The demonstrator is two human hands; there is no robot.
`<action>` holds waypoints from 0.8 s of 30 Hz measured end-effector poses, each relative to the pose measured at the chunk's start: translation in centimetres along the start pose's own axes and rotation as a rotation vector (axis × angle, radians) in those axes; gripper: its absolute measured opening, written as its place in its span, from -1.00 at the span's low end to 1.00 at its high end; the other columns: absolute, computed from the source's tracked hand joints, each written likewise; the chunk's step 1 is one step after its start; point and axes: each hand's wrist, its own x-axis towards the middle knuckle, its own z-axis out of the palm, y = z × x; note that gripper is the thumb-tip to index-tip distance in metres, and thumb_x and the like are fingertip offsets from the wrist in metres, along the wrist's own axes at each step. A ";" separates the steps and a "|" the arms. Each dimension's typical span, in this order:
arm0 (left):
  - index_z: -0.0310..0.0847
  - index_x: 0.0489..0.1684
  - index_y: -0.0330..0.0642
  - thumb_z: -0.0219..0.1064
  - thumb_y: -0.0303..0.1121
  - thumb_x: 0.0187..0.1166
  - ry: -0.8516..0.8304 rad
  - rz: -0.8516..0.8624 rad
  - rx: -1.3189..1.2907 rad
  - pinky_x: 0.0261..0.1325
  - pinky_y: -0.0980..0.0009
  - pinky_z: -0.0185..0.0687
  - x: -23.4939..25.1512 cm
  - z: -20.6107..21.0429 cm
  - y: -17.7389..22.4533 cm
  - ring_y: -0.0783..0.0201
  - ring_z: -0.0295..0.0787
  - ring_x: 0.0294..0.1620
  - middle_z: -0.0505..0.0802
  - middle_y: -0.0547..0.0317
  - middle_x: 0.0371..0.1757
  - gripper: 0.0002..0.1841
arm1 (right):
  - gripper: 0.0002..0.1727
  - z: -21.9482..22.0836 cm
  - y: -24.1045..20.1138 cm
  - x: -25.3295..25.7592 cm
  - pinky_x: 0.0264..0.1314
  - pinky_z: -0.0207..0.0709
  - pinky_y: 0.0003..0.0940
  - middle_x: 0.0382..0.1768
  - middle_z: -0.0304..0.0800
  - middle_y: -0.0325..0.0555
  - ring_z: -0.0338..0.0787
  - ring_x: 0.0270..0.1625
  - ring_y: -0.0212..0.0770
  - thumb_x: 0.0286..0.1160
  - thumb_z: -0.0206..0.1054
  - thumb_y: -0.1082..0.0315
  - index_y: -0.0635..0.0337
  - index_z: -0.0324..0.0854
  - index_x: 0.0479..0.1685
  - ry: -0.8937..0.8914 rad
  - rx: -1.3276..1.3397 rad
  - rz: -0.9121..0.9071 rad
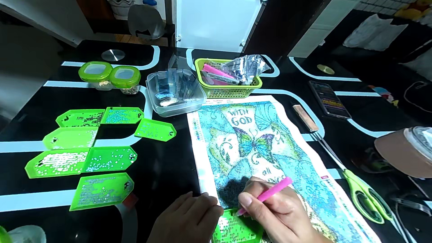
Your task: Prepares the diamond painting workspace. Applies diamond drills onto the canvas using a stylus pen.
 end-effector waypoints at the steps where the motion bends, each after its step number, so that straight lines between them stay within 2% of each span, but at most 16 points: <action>1: 0.80 0.14 -0.21 0.50 -0.06 0.49 0.001 0.001 0.004 0.47 0.09 0.61 0.0 0.0 0.0 0.04 0.84 0.29 0.88 0.00 0.25 -0.57 | -0.64 0.0 0.1 0.0 -0.26 0.47 -0.62 -0.56 0.60 -0.16 0.62 -0.44 -0.47 0.86 0.09 0.23 0.22 0.55 -0.35 -0.013 -0.020 -0.018; 13: 0.79 0.15 -0.20 0.49 -0.05 0.49 0.013 0.007 0.009 0.47 0.09 0.61 0.0 0.1 -0.1 0.05 0.83 0.30 0.88 0.00 0.26 -0.56 | -0.66 0.4 0.2 0.0 -0.24 0.44 -0.59 -0.58 0.56 -0.15 0.58 -0.46 -0.42 0.84 0.10 0.24 0.21 0.54 -0.36 -0.054 -0.059 -0.060; 16: 0.80 0.15 -0.21 0.48 -0.06 0.50 0.007 0.005 -0.003 0.46 0.07 0.61 0.0 0.0 0.0 0.02 0.84 0.28 0.88 -0.01 0.26 -0.57 | -0.64 0.3 0.2 0.0 -0.31 0.48 -0.66 -0.56 0.59 -0.17 0.61 -0.46 -0.50 0.86 0.10 0.23 0.24 0.55 -0.35 -0.021 0.028 0.002; 18: 0.80 0.14 -0.21 0.48 -0.05 0.50 0.005 0.003 -0.006 0.46 0.07 0.61 0.0 0.0 0.0 0.02 0.84 0.28 0.88 -0.02 0.26 -0.56 | -0.64 0.3 0.2 0.2 -0.39 0.55 -0.74 -0.54 0.66 -0.26 0.67 -0.46 -0.62 0.87 0.10 0.22 0.21 0.58 -0.32 0.035 0.110 0.081; 24: 0.80 0.15 -0.21 0.50 -0.06 0.49 -0.006 0.001 -0.003 0.46 0.09 0.60 0.0 0.0 0.0 0.04 0.84 0.28 0.87 -0.01 0.26 -0.56 | -0.66 0.7 0.7 0.6 -0.42 0.53 -0.74 -0.53 0.67 -0.33 0.65 -0.46 -0.63 0.85 0.10 0.29 0.19 0.62 -0.35 0.121 0.088 0.151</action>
